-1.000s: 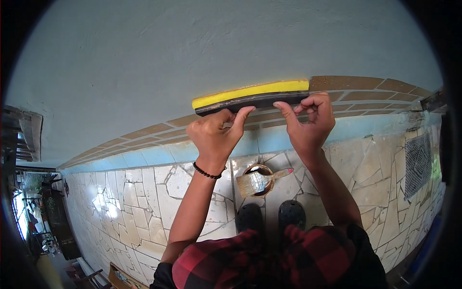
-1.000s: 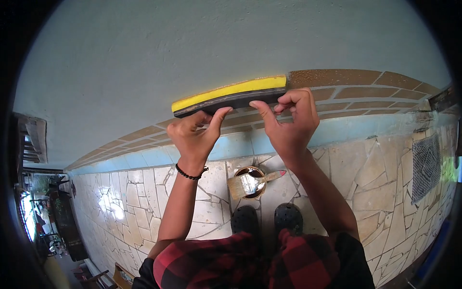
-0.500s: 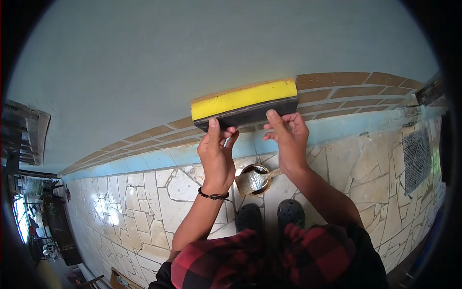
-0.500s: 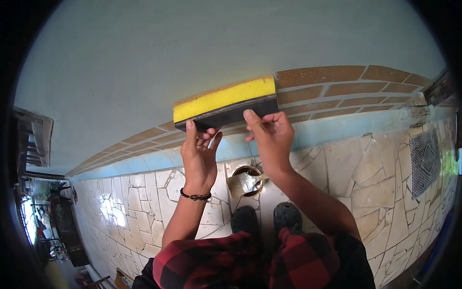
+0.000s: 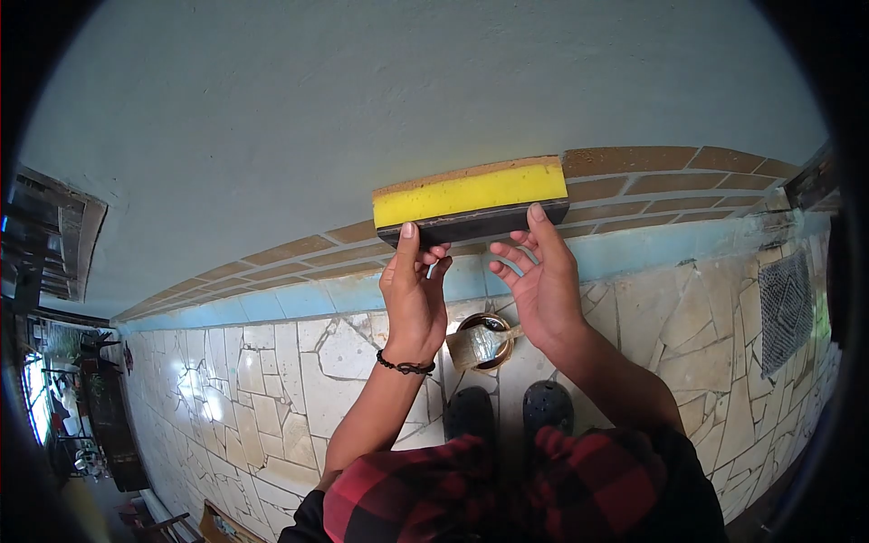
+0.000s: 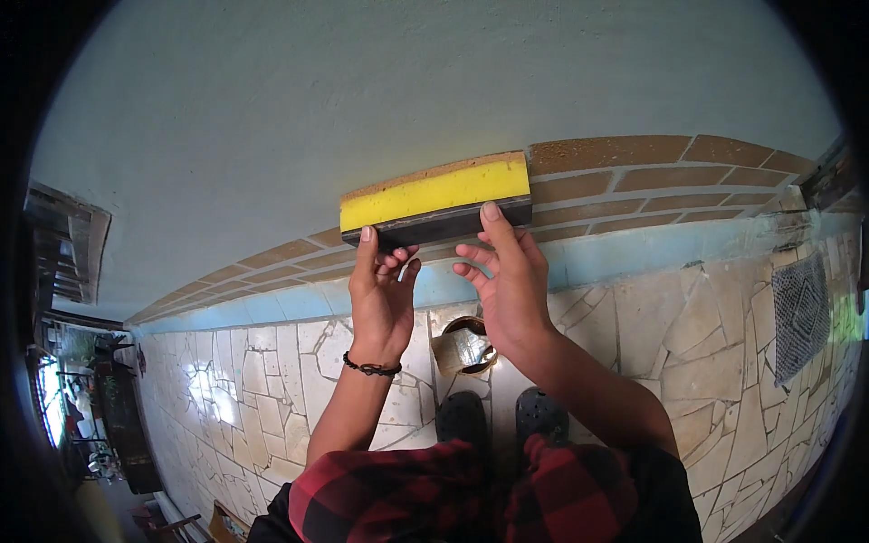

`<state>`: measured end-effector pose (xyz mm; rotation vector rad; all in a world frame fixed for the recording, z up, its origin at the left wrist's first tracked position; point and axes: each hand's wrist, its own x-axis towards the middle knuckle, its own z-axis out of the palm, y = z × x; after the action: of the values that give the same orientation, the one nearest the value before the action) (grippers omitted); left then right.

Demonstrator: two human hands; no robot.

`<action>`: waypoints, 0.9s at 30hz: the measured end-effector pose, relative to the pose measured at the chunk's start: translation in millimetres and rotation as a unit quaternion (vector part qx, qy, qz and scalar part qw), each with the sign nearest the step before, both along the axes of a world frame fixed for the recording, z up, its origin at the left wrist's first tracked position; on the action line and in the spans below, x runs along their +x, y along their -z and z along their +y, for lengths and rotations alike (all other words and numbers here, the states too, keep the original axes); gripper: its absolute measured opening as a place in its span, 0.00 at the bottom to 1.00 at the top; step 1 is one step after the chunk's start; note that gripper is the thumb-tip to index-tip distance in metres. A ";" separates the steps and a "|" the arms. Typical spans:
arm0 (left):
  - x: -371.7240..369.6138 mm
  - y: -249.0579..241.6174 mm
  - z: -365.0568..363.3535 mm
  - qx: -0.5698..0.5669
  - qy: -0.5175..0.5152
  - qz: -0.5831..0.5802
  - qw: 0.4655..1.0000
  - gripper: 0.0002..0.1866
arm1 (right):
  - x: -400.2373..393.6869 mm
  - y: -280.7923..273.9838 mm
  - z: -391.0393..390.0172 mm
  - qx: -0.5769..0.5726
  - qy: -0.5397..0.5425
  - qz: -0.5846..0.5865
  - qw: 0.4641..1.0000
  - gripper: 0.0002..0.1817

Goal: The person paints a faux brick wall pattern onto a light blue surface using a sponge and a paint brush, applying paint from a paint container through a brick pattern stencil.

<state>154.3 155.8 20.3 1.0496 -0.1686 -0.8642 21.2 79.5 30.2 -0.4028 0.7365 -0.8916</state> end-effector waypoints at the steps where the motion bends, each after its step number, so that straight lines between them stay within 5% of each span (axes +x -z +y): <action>1: 0.3 0.1 -0.4 0.003 -0.001 0.001 1.000 0.23 | 0.5 4.3 -1.6 0.000 -0.001 0.007 1.000 0.22; 14: 1.9 -3.1 -1.1 -0.019 -0.006 0.018 1.000 0.21 | 3.3 3.5 -7.5 0.017 0.022 0.016 0.999 0.29; 27: -7.3 0.4 15.1 -0.060 -0.026 -0.003 0.998 0.12 | -3.2 17.4 14.3 -0.062 0.048 -0.010 0.997 0.22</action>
<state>147.0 170.9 19.9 0.9401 -0.1951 -0.7941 18.0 93.9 12.9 -0.4703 0.6888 -1.0334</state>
